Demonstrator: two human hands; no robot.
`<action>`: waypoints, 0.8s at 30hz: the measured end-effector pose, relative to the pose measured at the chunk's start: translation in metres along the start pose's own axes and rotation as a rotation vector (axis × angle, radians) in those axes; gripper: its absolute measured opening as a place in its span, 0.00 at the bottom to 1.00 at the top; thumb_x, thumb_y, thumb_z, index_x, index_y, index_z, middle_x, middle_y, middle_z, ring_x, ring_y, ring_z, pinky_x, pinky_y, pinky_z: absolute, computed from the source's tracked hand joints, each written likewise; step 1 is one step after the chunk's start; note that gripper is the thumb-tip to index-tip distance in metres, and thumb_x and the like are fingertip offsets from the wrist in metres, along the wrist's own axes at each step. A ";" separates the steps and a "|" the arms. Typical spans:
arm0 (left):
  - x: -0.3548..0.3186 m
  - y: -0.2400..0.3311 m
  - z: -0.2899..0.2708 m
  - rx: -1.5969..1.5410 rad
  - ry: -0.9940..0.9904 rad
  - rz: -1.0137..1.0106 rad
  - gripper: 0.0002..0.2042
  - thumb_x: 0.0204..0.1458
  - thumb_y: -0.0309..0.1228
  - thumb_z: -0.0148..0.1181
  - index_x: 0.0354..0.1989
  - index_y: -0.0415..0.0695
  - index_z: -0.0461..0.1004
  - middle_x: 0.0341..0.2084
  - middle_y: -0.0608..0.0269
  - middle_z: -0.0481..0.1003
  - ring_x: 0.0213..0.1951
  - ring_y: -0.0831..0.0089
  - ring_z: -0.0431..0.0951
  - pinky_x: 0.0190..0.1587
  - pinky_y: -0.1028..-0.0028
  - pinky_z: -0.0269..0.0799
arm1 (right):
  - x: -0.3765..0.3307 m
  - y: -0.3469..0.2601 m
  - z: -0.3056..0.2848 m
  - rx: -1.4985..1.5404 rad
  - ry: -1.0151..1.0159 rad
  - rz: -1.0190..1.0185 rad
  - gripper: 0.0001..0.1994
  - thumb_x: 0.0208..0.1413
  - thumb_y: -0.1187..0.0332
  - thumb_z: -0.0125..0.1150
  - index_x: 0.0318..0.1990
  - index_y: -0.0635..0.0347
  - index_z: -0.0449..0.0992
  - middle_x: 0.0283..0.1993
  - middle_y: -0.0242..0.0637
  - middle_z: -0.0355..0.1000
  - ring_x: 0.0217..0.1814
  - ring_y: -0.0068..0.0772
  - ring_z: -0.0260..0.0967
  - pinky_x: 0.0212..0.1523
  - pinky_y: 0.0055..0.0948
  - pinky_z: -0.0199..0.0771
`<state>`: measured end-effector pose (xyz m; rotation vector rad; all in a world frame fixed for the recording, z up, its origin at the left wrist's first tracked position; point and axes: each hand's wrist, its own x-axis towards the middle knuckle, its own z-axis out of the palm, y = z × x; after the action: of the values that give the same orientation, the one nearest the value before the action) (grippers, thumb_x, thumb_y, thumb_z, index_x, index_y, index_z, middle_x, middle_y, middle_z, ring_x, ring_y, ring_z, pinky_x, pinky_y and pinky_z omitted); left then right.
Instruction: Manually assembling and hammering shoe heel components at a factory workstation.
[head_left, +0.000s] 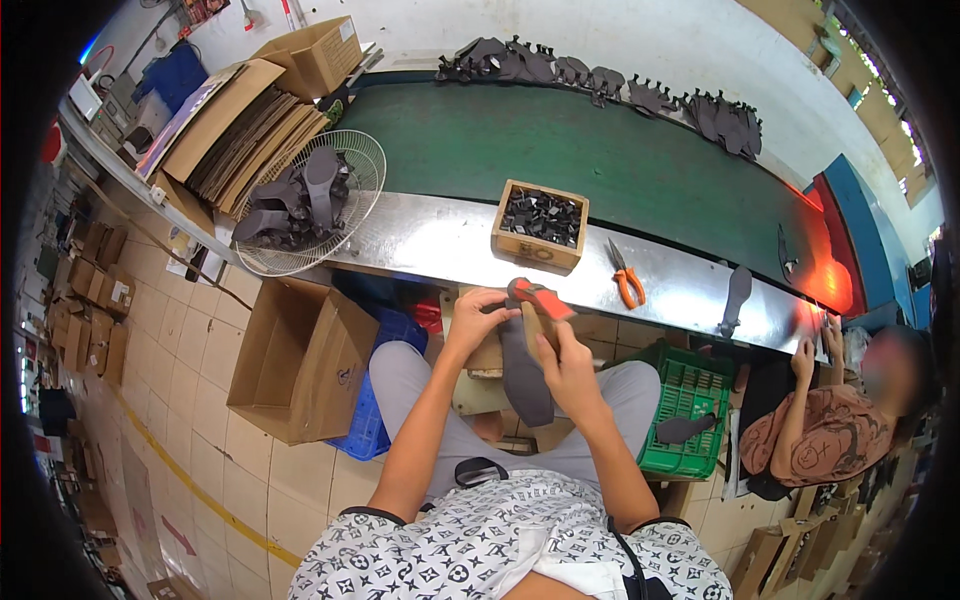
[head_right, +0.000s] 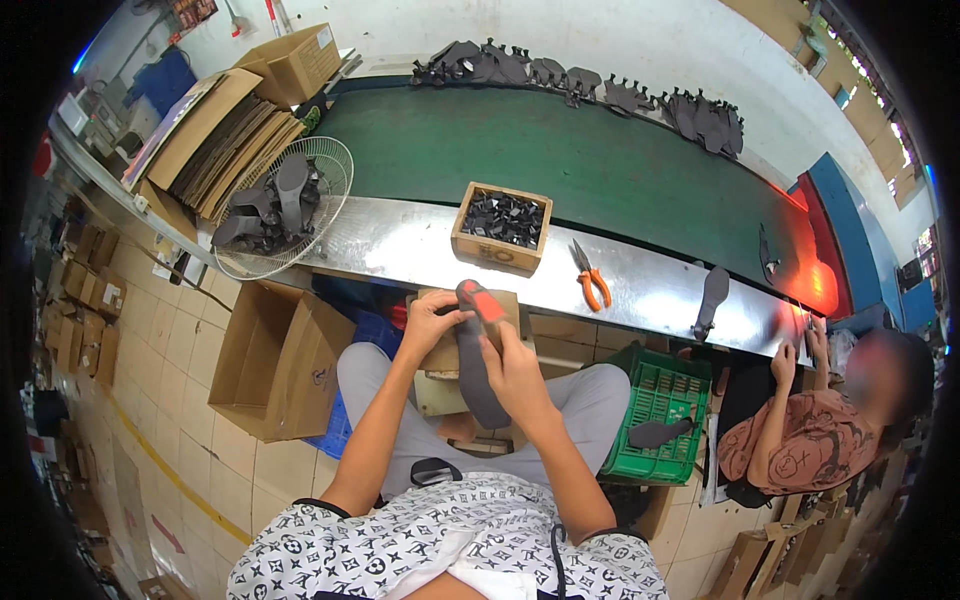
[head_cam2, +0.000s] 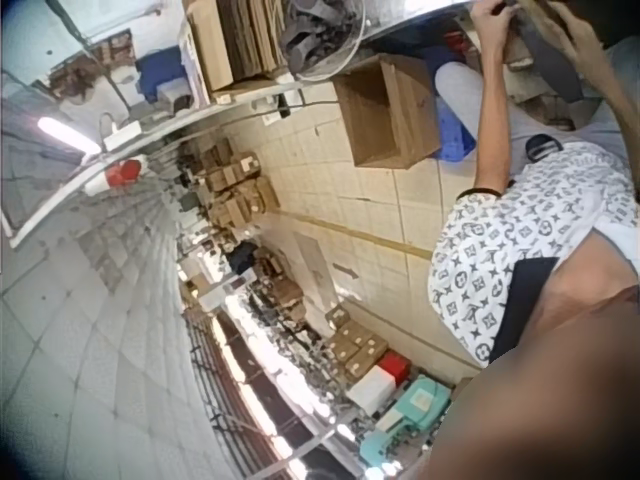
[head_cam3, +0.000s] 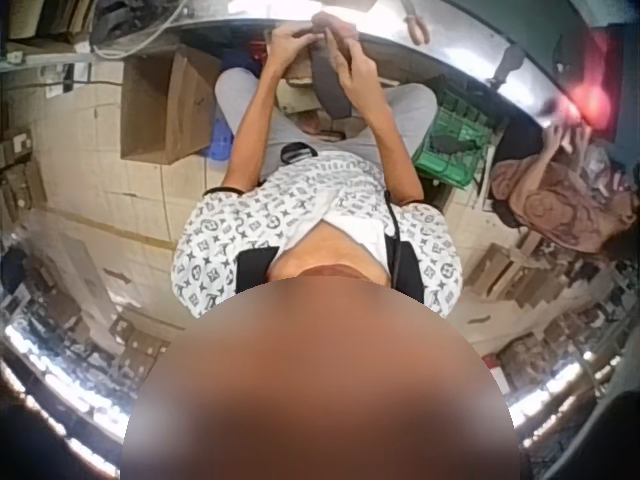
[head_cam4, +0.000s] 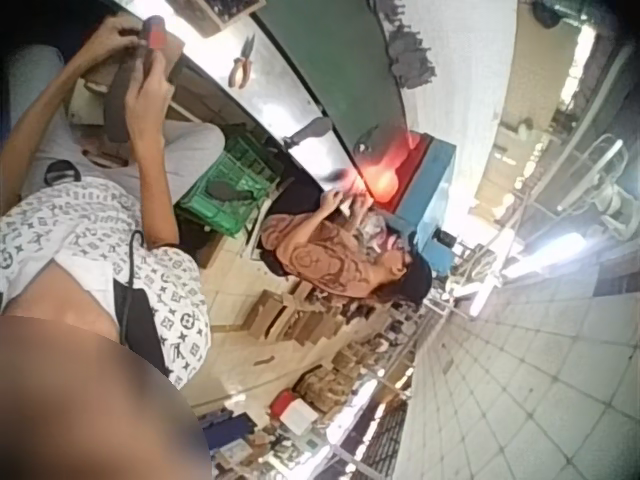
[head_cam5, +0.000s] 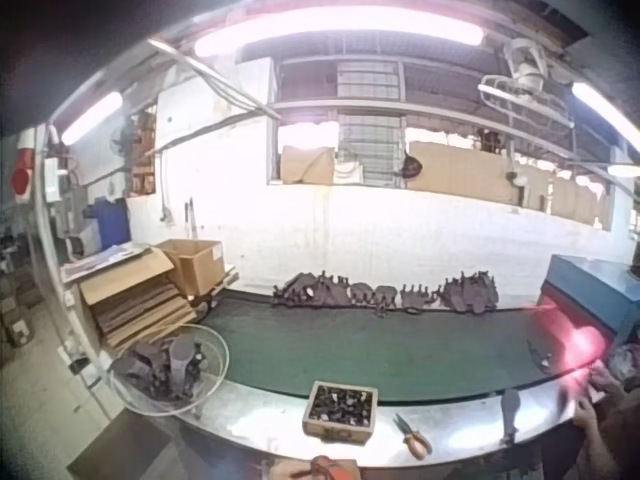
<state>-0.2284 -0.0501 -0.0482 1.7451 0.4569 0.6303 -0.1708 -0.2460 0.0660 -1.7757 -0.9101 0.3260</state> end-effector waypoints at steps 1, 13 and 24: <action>0.000 0.001 0.000 -0.039 -0.003 -0.040 0.12 0.40 0.24 0.70 0.37 0.38 0.82 0.35 0.57 0.81 0.41 0.68 0.79 0.47 0.71 0.73 | 0.002 0.002 0.000 -0.039 -0.064 0.005 0.13 0.63 0.69 0.55 0.50 0.68 0.67 0.29 0.56 0.71 0.29 0.57 0.70 0.31 0.43 0.69; -0.002 0.004 -0.004 -0.022 -0.068 -0.028 0.16 0.43 0.27 0.69 0.44 0.41 0.81 0.38 0.60 0.82 0.44 0.68 0.78 0.51 0.70 0.70 | 0.003 0.010 0.007 -0.152 -0.118 -0.002 0.13 0.64 0.69 0.54 0.50 0.69 0.67 0.36 0.61 0.72 0.37 0.67 0.70 0.36 0.48 0.70; -0.023 0.005 -0.009 0.730 -0.173 0.044 0.41 0.44 0.57 0.65 0.69 0.60 0.60 0.72 0.57 0.49 0.74 0.55 0.43 0.69 0.42 0.26 | -0.005 -0.034 -0.012 -0.142 0.054 -0.246 0.12 0.61 0.73 0.56 0.48 0.70 0.68 0.40 0.60 0.73 0.33 0.63 0.72 0.32 0.43 0.75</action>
<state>-0.2518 -0.0589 -0.0454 2.4821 0.5699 0.3495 -0.1814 -0.2529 0.1000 -1.7681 -1.1220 0.0562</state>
